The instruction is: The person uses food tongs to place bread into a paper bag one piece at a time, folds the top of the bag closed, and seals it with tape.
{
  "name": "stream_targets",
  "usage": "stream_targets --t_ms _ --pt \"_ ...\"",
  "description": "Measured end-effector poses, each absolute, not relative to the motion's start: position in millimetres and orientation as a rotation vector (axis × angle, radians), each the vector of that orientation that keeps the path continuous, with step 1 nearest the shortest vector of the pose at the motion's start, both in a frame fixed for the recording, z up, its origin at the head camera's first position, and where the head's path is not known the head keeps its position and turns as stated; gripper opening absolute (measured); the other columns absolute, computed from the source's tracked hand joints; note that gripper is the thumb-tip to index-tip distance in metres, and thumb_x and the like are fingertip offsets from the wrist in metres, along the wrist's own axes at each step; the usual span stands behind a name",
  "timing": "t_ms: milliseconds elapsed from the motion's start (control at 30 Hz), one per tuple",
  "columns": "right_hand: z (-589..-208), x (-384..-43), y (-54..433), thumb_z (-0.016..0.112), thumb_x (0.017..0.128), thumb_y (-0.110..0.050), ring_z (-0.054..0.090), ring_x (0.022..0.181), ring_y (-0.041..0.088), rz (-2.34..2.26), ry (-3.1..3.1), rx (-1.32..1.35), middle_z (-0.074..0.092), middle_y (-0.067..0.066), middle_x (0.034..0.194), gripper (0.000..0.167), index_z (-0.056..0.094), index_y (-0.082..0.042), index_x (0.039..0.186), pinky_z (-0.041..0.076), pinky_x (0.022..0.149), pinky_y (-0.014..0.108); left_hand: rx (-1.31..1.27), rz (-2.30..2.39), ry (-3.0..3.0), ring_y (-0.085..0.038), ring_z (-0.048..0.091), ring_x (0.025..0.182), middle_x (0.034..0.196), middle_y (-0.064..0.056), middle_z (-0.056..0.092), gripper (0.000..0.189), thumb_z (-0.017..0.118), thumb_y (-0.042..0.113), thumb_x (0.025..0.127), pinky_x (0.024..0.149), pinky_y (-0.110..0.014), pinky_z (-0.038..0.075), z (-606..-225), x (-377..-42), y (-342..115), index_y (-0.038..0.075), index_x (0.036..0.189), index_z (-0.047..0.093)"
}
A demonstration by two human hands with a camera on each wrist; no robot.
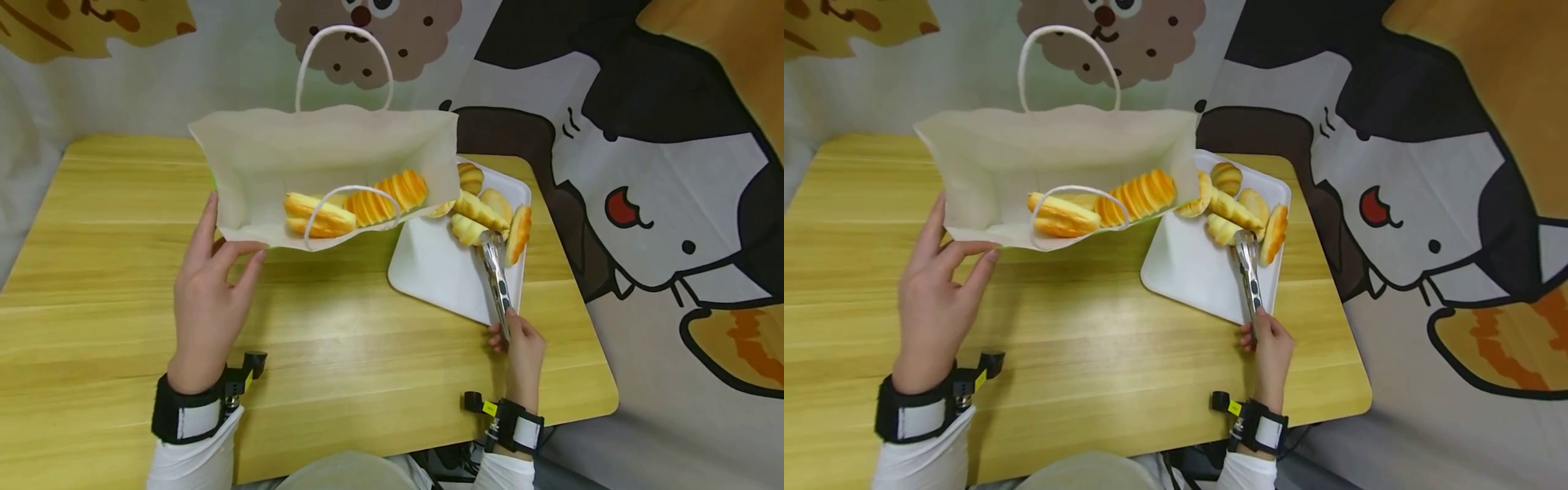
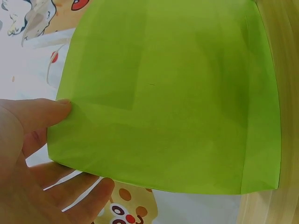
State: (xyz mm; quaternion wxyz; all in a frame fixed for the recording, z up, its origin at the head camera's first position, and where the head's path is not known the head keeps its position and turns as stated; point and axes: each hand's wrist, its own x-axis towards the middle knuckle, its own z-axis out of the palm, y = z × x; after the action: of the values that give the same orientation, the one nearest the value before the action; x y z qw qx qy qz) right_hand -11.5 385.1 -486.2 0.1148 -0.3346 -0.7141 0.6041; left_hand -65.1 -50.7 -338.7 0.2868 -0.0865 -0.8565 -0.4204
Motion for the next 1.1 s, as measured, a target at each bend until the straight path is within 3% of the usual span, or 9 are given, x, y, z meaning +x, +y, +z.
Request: stream_targets --t_ms 167,500,767,1100 --pt "-466.8 -18.2 371.1 0.054 0.085 -0.047 0.054 0.045 0.014 1.841 -2.135 -1.003 0.063 0.010 0.067 0.058 0.060 0.010 0.096 0.044 0.037 0.024 -0.229 -1.116 -2.294 -0.021 0.032 0.127 0.142 -0.004 0.030 0.013 0.070 -0.001 0.073 0.092 -0.039 0.041 -338.2 -64.7 -50.4 -0.004 0.085 0.067" --pt "-462.4 -23.6 362.0 0.054 0.085 -0.045 0.052 0.046 0.013 1.810 -2.159 -0.969 0.060 0.009 0.067 0.053 0.061 0.006 0.097 0.043 0.039 0.022 -0.235 -1.112 -2.291 -0.021 0.032 0.127 0.142 -0.004 0.030 0.014 0.070 -0.001 0.073 0.093 -0.037 0.041 -343.3 -66.0 -52.2 -0.003 0.085 0.067" --pt "-460.6 0.1 365.4 0.056 0.087 -0.039 0.051 0.045 0.012 1.811 -2.153 -0.883 0.058 0.007 0.064 0.049 0.059 0.008 0.098 0.043 0.038 0.021 -0.240 -1.082 -2.322 -0.021 0.031 0.127 0.143 -0.002 0.028 0.014 0.070 0.002 0.073 0.092 -0.039 0.041 -345.2 -65.6 -52.4 -0.002 0.086 0.067" --pt "-446.4 19.2 370.6 0.060 0.084 -0.037 0.051 0.046 0.015 1.791 -2.044 -0.912 0.058 0.013 0.066 0.049 0.060 0.010 0.098 0.043 0.038 0.024 -0.232 -1.127 -2.288 -0.021 0.032 0.126 0.142 -0.005 0.031 0.014 0.070 -0.001 0.072 0.093 -0.039 0.040 -339.6 -65.6 -50.3 -0.004 0.085 0.066"
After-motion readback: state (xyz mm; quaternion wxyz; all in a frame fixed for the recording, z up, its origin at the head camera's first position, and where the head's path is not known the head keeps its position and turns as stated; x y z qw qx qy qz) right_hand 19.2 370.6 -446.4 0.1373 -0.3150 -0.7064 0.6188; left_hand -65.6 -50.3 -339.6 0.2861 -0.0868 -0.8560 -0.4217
